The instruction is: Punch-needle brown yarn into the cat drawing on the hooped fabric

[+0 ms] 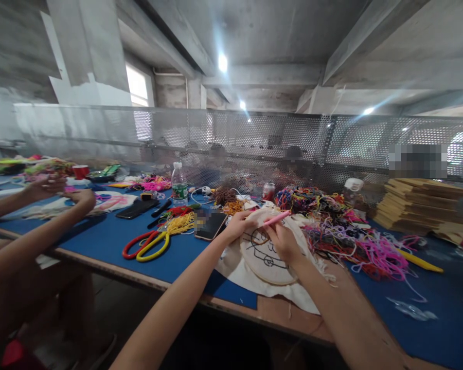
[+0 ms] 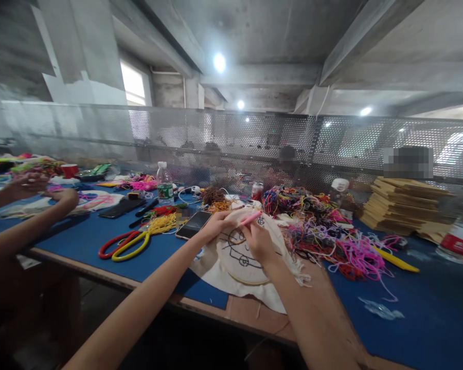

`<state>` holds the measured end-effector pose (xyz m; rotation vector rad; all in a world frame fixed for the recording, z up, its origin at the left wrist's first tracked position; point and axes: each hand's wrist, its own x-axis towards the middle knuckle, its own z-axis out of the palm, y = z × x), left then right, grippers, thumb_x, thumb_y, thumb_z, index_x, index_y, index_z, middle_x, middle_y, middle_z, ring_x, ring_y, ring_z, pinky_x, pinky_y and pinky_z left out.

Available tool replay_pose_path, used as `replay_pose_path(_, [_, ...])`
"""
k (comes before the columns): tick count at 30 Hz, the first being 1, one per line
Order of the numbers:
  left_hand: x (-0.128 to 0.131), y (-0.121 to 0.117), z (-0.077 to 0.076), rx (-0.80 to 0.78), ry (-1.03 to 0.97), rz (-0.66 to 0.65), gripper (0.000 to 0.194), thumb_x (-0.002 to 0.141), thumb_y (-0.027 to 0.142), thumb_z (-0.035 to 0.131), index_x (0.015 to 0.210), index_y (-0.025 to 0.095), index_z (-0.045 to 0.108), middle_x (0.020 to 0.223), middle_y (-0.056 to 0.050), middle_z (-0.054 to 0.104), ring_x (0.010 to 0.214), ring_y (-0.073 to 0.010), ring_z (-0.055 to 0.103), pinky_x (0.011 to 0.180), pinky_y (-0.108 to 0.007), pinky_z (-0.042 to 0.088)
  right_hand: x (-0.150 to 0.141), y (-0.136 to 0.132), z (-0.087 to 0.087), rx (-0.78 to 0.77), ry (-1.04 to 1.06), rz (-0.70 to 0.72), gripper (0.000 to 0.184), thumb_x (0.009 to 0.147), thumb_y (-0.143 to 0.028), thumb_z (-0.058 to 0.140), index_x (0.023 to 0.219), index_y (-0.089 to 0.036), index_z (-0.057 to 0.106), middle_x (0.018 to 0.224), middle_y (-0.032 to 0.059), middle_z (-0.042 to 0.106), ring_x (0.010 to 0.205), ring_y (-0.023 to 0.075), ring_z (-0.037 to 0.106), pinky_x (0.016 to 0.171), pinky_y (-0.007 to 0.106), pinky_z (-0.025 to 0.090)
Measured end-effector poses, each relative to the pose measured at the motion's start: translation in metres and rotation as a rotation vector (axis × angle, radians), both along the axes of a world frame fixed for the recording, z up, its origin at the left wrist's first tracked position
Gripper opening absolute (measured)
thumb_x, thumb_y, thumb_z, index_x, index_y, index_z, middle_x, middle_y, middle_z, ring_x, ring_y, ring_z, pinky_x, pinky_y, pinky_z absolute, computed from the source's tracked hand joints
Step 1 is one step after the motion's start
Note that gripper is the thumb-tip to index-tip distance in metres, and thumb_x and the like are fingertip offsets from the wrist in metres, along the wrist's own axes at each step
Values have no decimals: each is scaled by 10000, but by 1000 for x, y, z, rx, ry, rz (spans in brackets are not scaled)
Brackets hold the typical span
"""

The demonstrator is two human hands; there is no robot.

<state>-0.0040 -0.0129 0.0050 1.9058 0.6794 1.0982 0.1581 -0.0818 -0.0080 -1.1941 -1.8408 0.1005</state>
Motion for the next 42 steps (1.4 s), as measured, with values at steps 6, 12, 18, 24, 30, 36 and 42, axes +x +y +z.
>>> replay_pose_path(6, [0,1,-1,0,2,-10,382,667,191,572,1024,99,671,1053,-73,655,974,-226,560,926,-322,384,1,1,-2,-7,-27,15,294,886,-373,359,997,-176,547,916,90,666,840,222,625,728,315,459])
replay_pose_path(12, [0,2,-3,7,31,5,350,676,190,559,987,84,677,963,-66,671,882,-208,576,845,-298,420,1,2,-1,-38,-11,44,275,873,-371,411,982,-184,580,911,78,670,844,214,623,740,309,456])
replay_pose_path(18, [1,-3,1,54,28,23,317,690,202,550,956,90,681,948,-54,672,887,-201,569,847,-280,415,-1,5,-1,15,42,161,134,813,-286,534,846,-196,627,899,51,660,866,186,596,807,313,446])
replay_pose_path(24, [1,-3,1,86,37,2,337,710,200,525,995,105,676,989,-48,669,919,-203,567,879,-289,406,-4,6,-5,116,-85,141,133,835,-261,512,857,-200,628,913,56,646,895,190,572,828,330,430])
replay_pose_path(30, [1,-5,4,46,31,21,347,682,190,551,990,93,678,1015,-72,668,950,-220,571,912,-317,395,-4,1,-1,77,-58,91,198,867,-274,453,954,-176,601,945,78,655,920,201,586,821,322,442])
replay_pose_path(36, [0,-4,3,16,23,0,370,676,187,561,1020,108,673,1059,-75,657,1003,-228,557,931,-327,390,-3,-1,3,40,-69,67,223,878,-298,421,971,-170,578,926,83,659,883,205,607,771,308,456])
replay_pose_path(42, [0,-2,1,24,38,6,381,674,200,568,1029,102,668,1029,-64,664,955,-220,565,916,-325,392,-2,-2,2,2,-57,18,255,889,-339,381,963,-173,561,894,88,665,846,216,620,740,305,457])
